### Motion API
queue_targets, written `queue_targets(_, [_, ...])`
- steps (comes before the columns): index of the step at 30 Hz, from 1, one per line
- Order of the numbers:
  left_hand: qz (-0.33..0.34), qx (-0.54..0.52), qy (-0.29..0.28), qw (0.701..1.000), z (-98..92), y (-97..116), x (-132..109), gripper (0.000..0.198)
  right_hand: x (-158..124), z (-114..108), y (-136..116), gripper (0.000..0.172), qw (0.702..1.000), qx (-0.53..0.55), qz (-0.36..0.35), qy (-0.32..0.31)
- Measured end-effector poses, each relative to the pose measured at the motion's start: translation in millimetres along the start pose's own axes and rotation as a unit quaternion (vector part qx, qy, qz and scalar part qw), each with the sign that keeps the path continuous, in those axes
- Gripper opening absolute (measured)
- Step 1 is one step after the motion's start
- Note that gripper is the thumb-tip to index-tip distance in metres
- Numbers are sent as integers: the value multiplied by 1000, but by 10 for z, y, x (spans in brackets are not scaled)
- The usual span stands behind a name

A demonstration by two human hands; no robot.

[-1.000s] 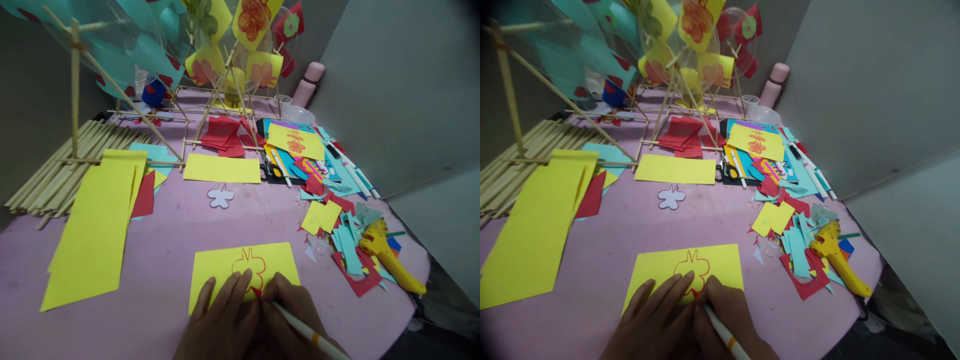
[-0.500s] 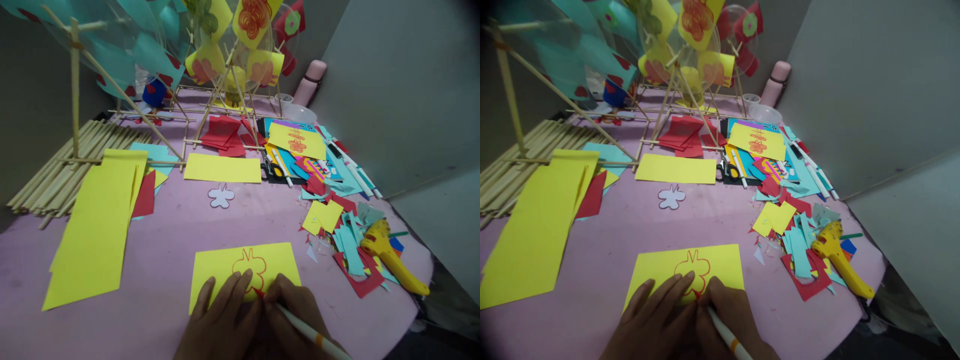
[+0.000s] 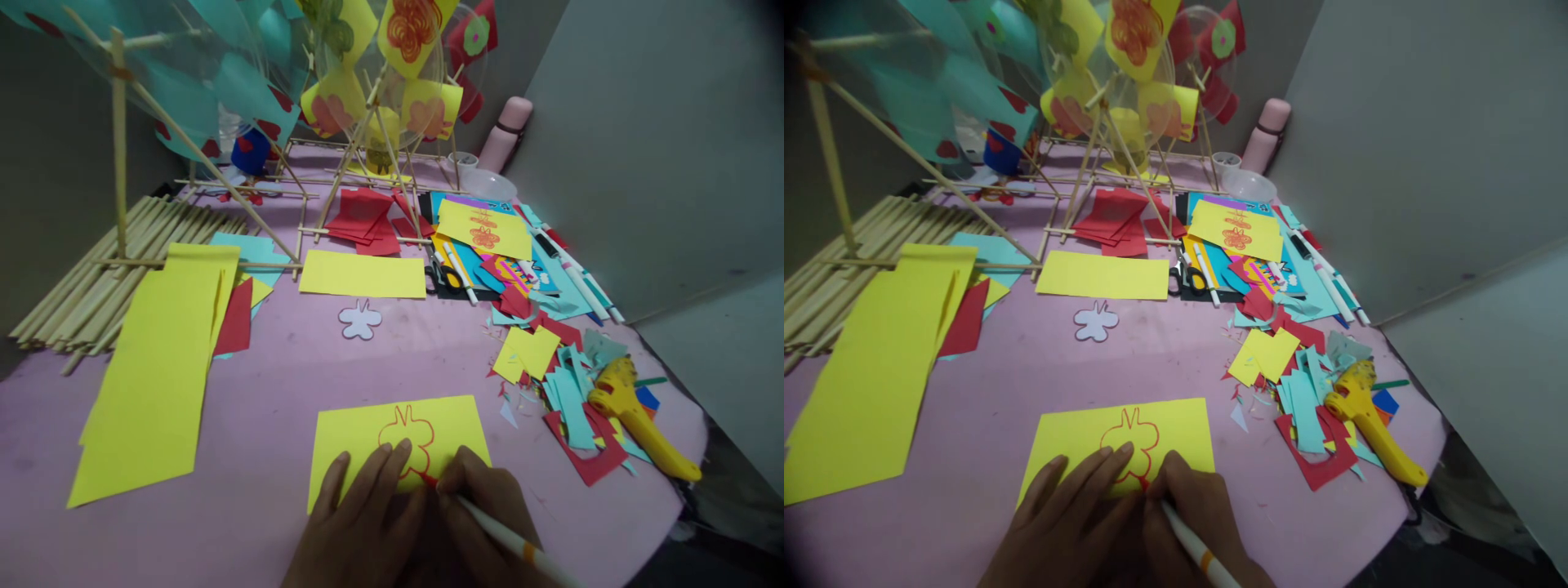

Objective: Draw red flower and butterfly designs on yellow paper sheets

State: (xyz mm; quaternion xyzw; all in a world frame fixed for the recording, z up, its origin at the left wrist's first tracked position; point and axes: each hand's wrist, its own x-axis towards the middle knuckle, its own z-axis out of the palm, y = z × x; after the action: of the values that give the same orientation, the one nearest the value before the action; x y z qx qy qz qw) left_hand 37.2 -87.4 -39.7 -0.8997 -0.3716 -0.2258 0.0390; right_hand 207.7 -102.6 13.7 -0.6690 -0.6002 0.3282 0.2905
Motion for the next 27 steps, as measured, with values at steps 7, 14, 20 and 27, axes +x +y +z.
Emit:
queue_targets(7, [8, 4, -5, 1000, -17, -7, -2, 34, 42, 28, 65, 14, 998, 60, 13, -27])
queue_targets(14, [3, -7, -16, 1000, -44, -14, 5, 35, 47, -5, 45, 11, 994, 90, 44, -38])
queue_targets(20, [7, -3, -53, 999, -129, -24, 39, 33, 57, 6, 91, 19, 970, 238, 45, -9])
queue_targets(27, [-23, -25, 75, 997, -137, 66, 68, 29, 80, 65, 173, 20, 937, 331, 109, 8])
